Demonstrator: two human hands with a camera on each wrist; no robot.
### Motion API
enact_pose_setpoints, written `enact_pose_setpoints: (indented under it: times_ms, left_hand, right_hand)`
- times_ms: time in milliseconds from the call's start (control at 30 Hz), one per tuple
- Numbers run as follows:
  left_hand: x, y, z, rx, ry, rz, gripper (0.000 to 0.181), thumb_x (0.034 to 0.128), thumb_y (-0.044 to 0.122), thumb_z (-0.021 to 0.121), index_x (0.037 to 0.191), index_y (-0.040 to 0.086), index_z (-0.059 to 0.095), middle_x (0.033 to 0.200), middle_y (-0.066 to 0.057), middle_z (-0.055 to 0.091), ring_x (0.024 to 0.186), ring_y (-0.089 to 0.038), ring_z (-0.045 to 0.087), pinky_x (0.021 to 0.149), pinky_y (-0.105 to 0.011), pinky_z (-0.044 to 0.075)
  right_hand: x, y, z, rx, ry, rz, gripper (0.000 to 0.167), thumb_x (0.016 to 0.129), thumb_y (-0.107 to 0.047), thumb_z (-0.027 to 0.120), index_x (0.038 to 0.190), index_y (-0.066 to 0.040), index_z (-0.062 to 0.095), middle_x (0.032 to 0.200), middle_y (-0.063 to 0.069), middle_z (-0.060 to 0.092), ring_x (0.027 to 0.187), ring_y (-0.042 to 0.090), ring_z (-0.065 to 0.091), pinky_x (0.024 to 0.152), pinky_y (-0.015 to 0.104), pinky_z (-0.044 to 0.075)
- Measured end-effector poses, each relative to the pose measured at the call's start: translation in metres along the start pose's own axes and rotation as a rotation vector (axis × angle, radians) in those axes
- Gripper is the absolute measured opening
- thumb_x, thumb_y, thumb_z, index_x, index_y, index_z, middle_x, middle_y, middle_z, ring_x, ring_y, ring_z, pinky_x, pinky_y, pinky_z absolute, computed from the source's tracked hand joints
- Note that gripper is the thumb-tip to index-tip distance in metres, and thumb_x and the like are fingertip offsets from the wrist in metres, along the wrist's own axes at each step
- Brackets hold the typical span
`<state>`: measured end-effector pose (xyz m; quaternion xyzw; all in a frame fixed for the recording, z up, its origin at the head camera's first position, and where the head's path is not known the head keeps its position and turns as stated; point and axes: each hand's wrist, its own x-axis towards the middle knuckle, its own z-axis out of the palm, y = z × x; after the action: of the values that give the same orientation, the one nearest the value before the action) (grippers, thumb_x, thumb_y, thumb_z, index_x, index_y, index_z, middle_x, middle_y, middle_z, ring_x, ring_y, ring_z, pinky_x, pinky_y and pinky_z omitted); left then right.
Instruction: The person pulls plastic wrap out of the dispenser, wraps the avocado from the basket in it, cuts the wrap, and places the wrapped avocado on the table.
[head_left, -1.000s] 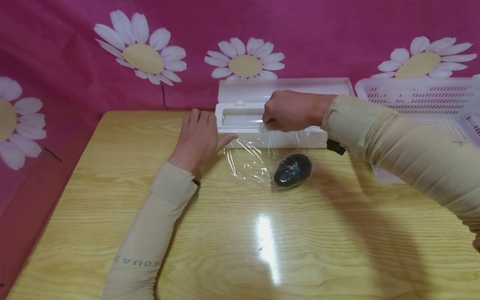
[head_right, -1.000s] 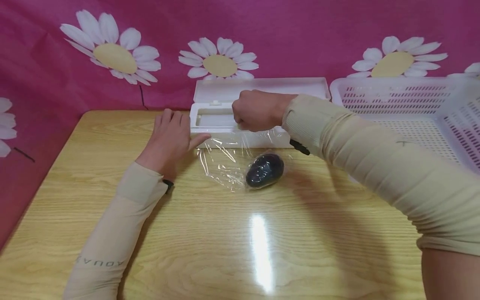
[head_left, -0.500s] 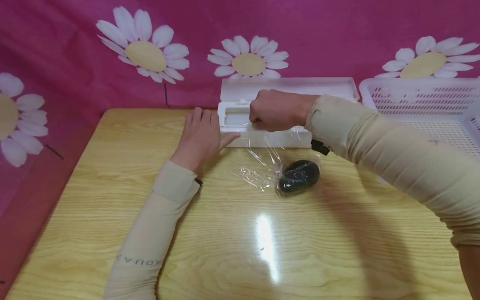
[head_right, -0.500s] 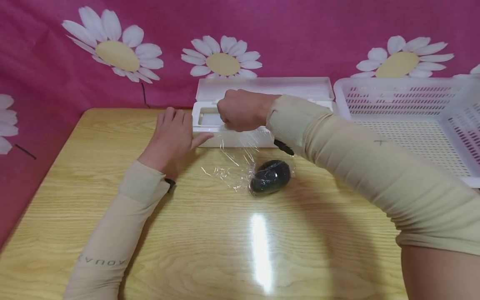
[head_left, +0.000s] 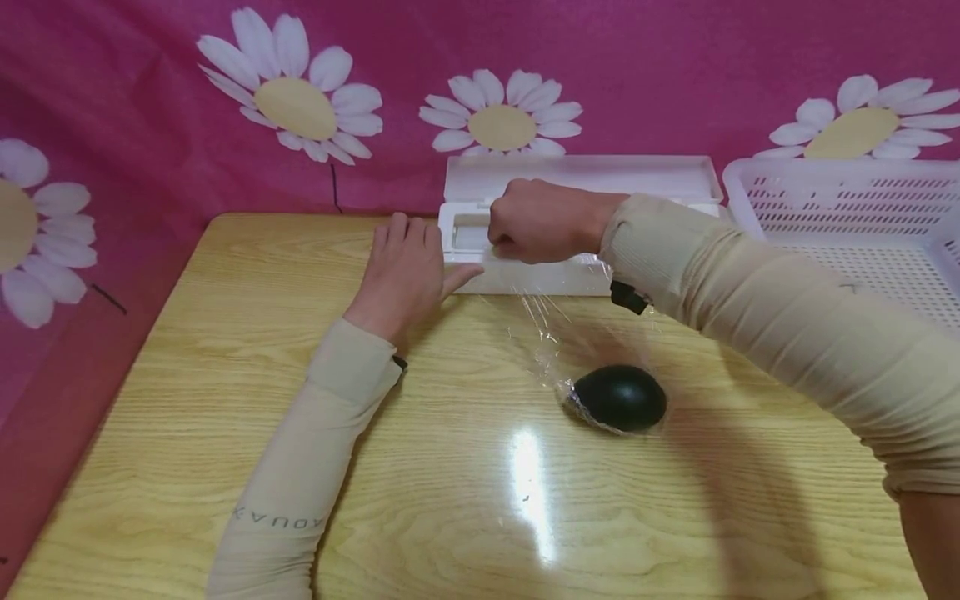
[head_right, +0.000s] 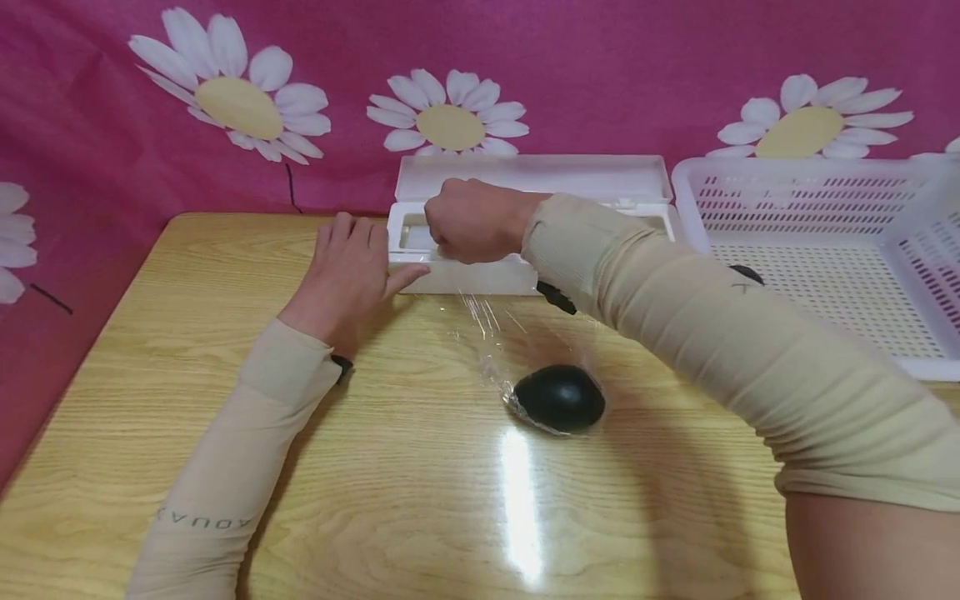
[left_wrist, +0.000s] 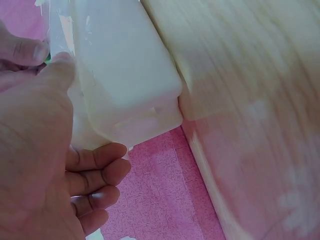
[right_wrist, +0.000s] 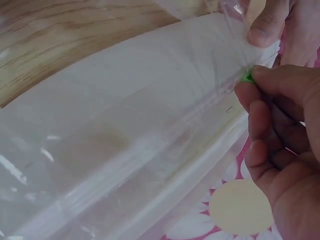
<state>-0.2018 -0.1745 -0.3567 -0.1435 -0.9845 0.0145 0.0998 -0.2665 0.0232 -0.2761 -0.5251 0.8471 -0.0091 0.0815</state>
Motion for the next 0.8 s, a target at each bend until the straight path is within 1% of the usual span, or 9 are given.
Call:
enact_pose_setpoints:
  times_ms: [100,267,367,500,600,633,733,800]
  left_hand:
    - [0.0,-0.001,0.0,0.014,0.006,0.003,0.071,0.1012,0.067,0.047,0.102,-0.004,0.056,0.098,-0.018,0.057,0.097,-0.033,0.045,0.087,-0.043,0.038]
    - [0.0,-0.001,-0.001,0.013,-0.005,0.002,0.071,0.1011,0.067,0.047,0.103,-0.003,0.055,0.098,-0.018,0.056,0.097,-0.032,0.044,0.088,-0.043,0.038]
    - [0.0,0.0,-0.001,-0.002,-0.012,-0.005,0.07,0.1006,0.067,0.048,0.104,-0.002,0.054,0.098,-0.016,0.055,0.097,-0.032,0.043,0.089,-0.042,0.037]
    - [0.0,0.0,0.001,-0.002,0.04,0.01,0.069,0.0995,0.067,0.051,0.099,-0.002,0.055,0.095,-0.017,0.056,0.094,-0.033,0.045,0.087,-0.042,0.037]
    - [0.0,0.001,0.003,0.019,0.092,0.027,0.069,0.0991,0.067,0.052,0.096,-0.002,0.056,0.092,-0.017,0.057,0.092,-0.033,0.048,0.085,-0.042,0.038]
    - [0.0,0.001,0.003,0.025,0.099,0.029,0.069,0.0991,0.066,0.052,0.095,-0.002,0.056,0.092,-0.017,0.057,0.092,-0.032,0.048,0.084,-0.042,0.038]
    - [-0.001,0.0,0.003,0.032,0.109,0.031,0.067,0.0992,0.066,0.053,0.095,-0.002,0.057,0.093,-0.017,0.058,0.093,-0.033,0.048,0.085,-0.042,0.038]
    - [-0.002,-0.001,0.004,0.02,0.099,0.029,0.066,0.0996,0.065,0.054,0.097,-0.001,0.056,0.095,-0.017,0.058,0.095,-0.033,0.048,0.086,-0.042,0.037]
  right_hand:
    - [0.004,-0.001,0.001,0.001,0.007,-0.004,0.043,0.096,-0.007,0.059,0.058,-0.017,0.043,0.061,-0.005,0.031,0.062,0.013,0.032,0.061,0.029,0.035]
    - [0.011,-0.004,0.004,-0.006,0.039,-0.021,0.032,0.095,-0.007,0.061,0.064,-0.012,0.059,0.062,-0.003,0.043,0.063,0.015,0.04,0.065,0.032,0.043]
    - [0.019,-0.008,0.005,-0.004,0.052,-0.034,0.031,0.095,-0.006,0.059,0.064,-0.011,0.059,0.062,-0.004,0.042,0.064,0.016,0.04,0.066,0.032,0.043]
    - [0.029,-0.012,0.004,0.003,0.052,-0.036,0.033,0.095,-0.006,0.058,0.063,-0.012,0.058,0.06,-0.005,0.039,0.064,0.016,0.039,0.066,0.032,0.04]
    - [0.033,-0.014,0.004,-0.002,0.055,-0.025,0.032,0.094,-0.005,0.058,0.063,-0.011,0.062,0.058,-0.004,0.042,0.063,0.016,0.04,0.065,0.032,0.04]
    - [0.034,-0.015,0.003,-0.001,0.057,-0.023,0.031,0.094,-0.005,0.058,0.064,-0.01,0.063,0.058,-0.004,0.044,0.063,0.017,0.041,0.065,0.032,0.04]
    - [0.038,-0.019,0.003,0.003,0.056,-0.009,0.027,0.095,-0.005,0.057,0.072,-0.008,0.072,0.062,0.0,0.054,0.064,0.017,0.044,0.066,0.032,0.043]
    - [0.04,-0.022,0.003,0.009,0.047,0.006,0.025,0.096,-0.006,0.057,0.082,-0.007,0.077,0.067,0.004,0.062,0.066,0.018,0.048,0.068,0.033,0.045]
